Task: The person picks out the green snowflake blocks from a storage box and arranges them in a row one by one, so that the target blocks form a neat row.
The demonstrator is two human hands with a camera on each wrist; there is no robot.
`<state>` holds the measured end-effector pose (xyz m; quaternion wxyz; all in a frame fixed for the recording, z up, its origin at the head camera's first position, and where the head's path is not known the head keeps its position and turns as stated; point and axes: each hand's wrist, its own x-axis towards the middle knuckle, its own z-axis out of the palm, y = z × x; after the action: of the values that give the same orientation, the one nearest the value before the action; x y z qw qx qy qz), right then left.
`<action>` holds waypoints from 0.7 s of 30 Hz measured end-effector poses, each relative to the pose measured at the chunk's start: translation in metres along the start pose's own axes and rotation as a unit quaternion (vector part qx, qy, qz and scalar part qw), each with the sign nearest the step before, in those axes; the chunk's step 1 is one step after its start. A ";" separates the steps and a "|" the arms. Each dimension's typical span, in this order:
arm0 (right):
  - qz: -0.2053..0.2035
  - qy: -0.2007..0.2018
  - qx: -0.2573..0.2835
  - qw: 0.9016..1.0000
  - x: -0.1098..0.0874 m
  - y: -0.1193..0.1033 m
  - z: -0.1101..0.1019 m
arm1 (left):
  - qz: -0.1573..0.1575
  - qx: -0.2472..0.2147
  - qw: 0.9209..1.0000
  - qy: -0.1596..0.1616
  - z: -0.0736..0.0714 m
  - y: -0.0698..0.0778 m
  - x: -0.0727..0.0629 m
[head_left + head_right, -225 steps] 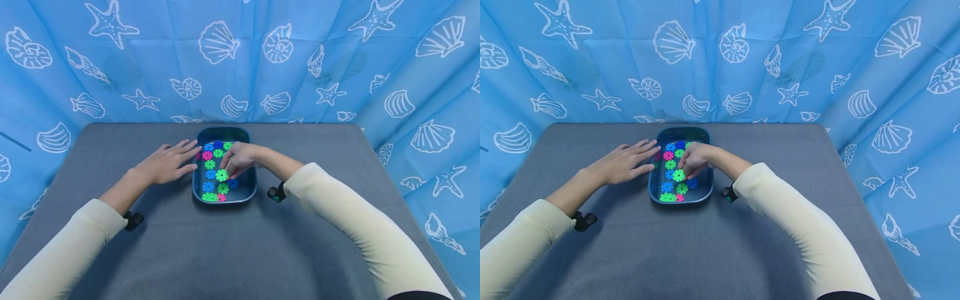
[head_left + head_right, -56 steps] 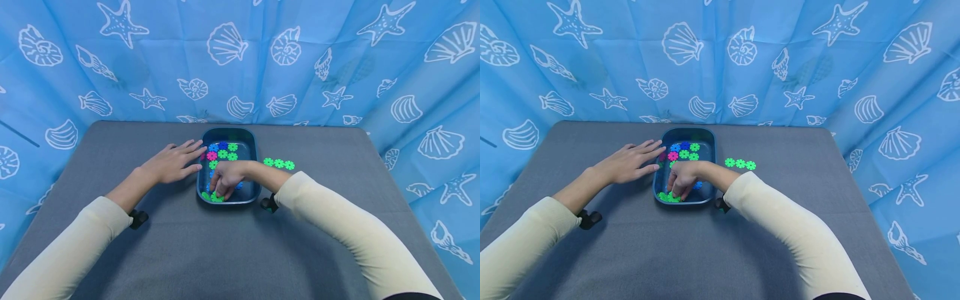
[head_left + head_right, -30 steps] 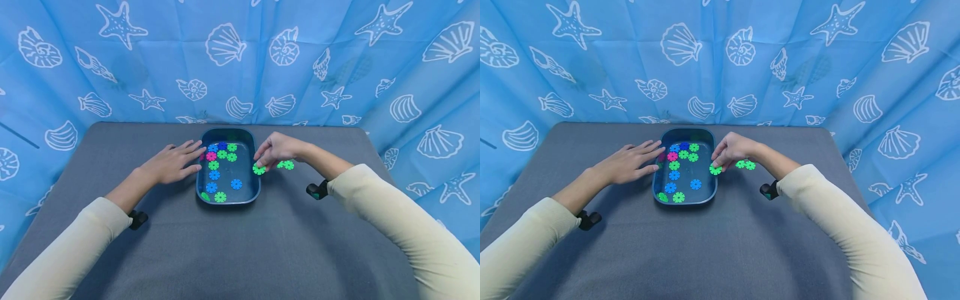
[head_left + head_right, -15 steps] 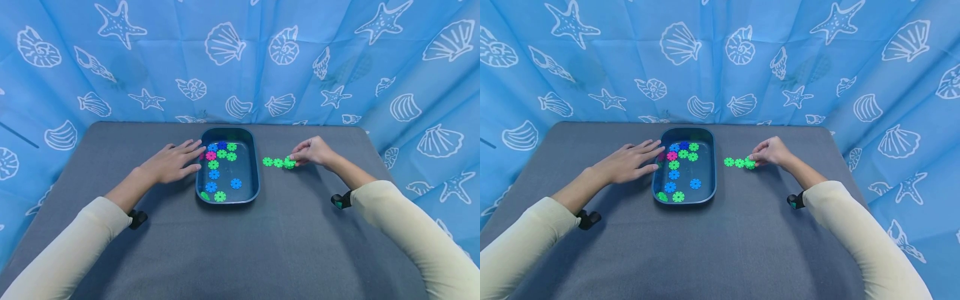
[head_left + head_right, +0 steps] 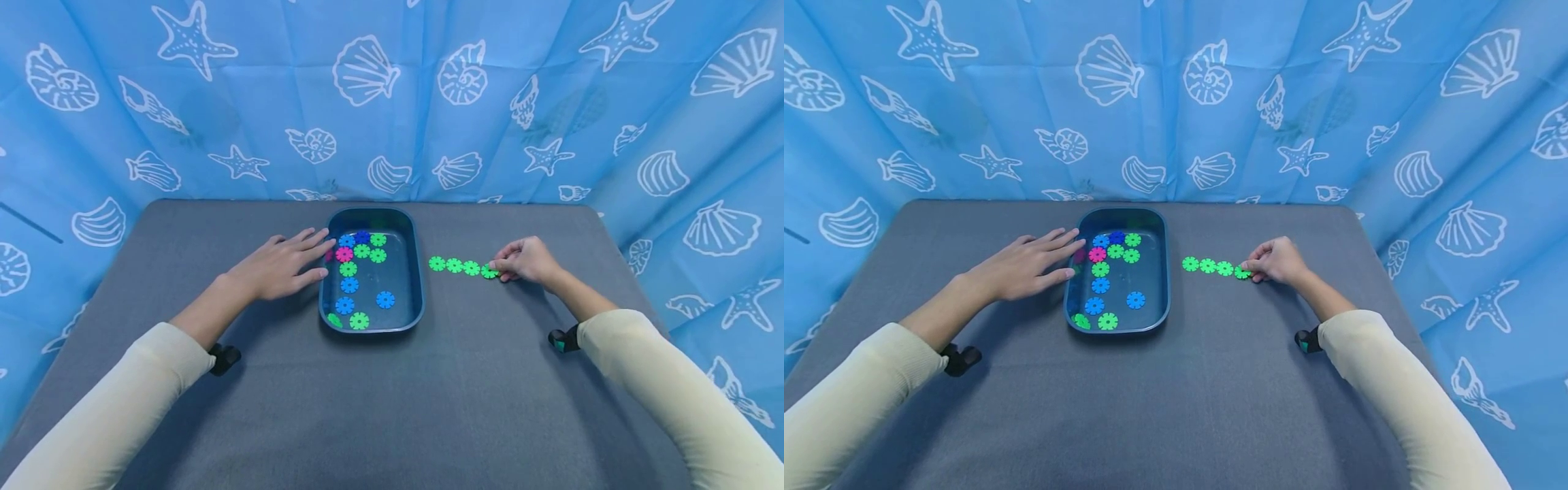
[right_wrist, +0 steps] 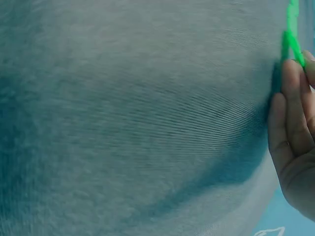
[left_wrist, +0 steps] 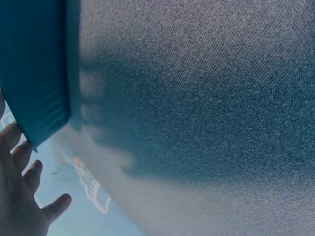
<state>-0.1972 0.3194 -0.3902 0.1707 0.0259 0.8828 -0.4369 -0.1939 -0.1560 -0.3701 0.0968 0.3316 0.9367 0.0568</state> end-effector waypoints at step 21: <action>-0.023 0.026 -0.066 0.997 0.000 -0.001 0.004 | 0.000 0.000 1.000 0.006 0.001 0.000 0.000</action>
<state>-0.1965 0.3153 -0.3917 0.1393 0.0060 0.9143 -0.3803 -0.1938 -0.1563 -0.3707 0.0906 0.3317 0.9372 0.0587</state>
